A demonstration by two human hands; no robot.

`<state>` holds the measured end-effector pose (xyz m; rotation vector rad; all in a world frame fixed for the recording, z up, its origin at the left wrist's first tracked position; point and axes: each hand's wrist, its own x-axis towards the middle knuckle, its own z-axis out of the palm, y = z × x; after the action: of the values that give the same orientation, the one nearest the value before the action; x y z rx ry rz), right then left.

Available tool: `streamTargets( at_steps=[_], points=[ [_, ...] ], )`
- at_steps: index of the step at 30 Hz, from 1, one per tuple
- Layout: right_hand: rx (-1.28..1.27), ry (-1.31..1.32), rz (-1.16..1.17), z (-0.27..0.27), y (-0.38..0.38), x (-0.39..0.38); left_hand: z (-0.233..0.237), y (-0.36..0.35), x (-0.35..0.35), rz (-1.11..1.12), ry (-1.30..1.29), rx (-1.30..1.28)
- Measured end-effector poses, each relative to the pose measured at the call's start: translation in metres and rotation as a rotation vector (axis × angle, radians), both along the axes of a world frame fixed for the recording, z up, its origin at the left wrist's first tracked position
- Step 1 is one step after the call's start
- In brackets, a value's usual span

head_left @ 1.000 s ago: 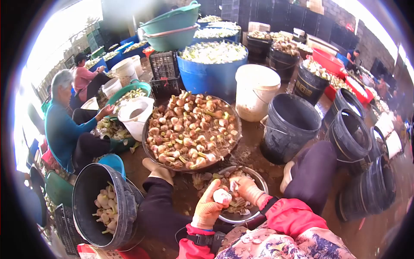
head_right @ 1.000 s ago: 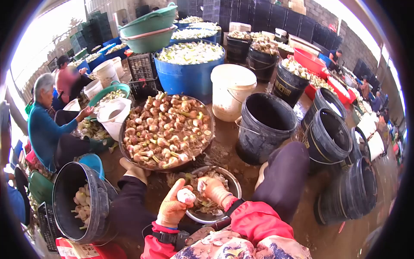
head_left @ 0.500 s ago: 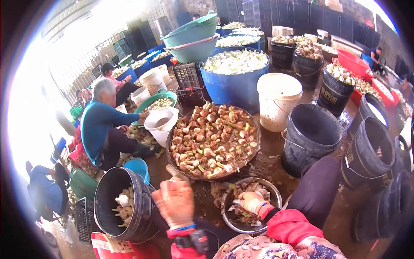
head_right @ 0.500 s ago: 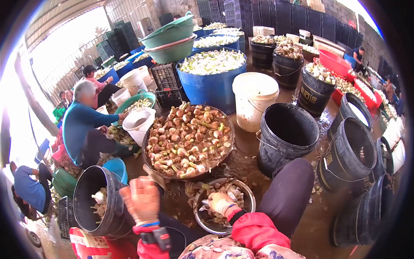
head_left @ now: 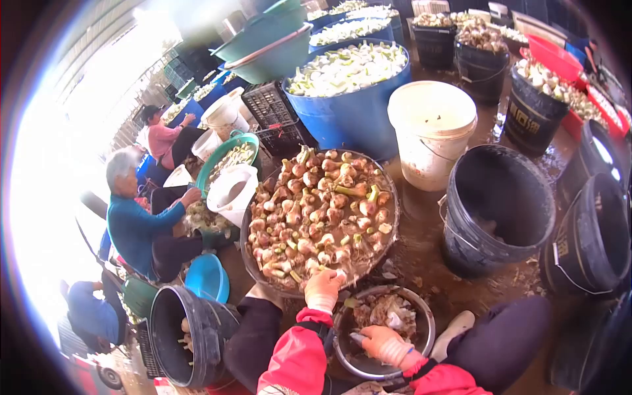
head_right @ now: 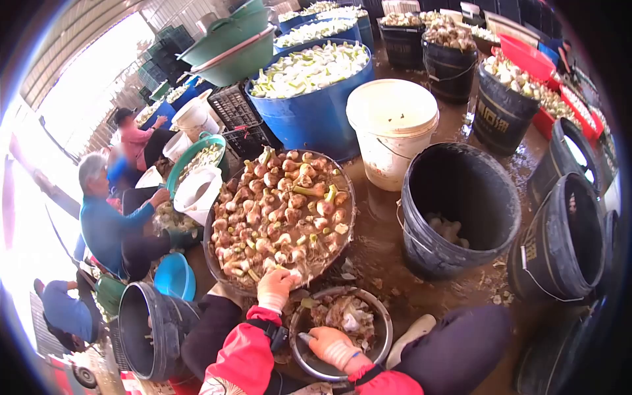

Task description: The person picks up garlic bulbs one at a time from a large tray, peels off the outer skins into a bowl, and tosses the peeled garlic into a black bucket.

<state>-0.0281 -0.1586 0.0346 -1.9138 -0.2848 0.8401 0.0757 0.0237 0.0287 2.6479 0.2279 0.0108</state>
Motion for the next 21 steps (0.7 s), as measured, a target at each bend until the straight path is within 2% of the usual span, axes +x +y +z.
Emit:
streamTargets(
  at_steps=[1,3,5,7,9,11,12,13,14,15,17,19,21],
  points=[
    [0.043,0.004,-0.037,0.007,-0.004,0.008,0.002,-0.001,0.024,-0.063,0.326,0.153],
    [0.158,0.024,-0.187,-0.004,-0.008,0.015,-0.015,-0.009,0.058,-0.132,0.605,0.384],
    [0.24,0.184,-0.259,-0.028,-0.011,0.023,-0.031,-0.019,0.091,-0.2,0.832,0.564],
    [0.234,0.294,-0.309,-0.031,-0.019,0.041,-0.046,-0.026,0.11,-0.239,1.006,0.596],
    [0.221,0.388,-0.35,-0.05,-0.025,0.045,-0.08,-0.016,0.123,-0.281,1.052,0.605],
    [0.309,0.134,-0.75,-0.093,-0.016,0.027,-0.093,-0.007,0.126,-0.293,1.09,0.593],
    [0.288,0.254,-0.792,-0.057,-0.032,0.035,-0.072,-0.011,0.127,-0.293,1.099,0.548],
    [0.297,0.251,-0.808,-0.057,-0.034,0.031,-0.048,-0.014,0.128,-0.296,1.1,0.503],
    [0.383,0.345,-0.931,-0.061,-0.034,0.028,-0.055,0.005,0.114,-0.165,0.879,0.29],
    [0.478,0.439,-1.05,-0.065,-0.032,0.024,-0.021,-0.001,0.107,-0.081,0.889,0.018],
    [0.516,0.471,-1.062,-0.055,-0.036,0.021,0.006,0.006,0.074,-0.021,0.698,-0.548],
    [0.451,0.051,-0.985,-0.036,-0.043,0.007,0.028,-0.005,0.031,0.109,0.535,-0.951],
    [0.749,0.283,-0.98,-0.039,-0.038,-0.006,0.012,0.013,-0.018,0.09,0.464,-1.442]
  ],
)
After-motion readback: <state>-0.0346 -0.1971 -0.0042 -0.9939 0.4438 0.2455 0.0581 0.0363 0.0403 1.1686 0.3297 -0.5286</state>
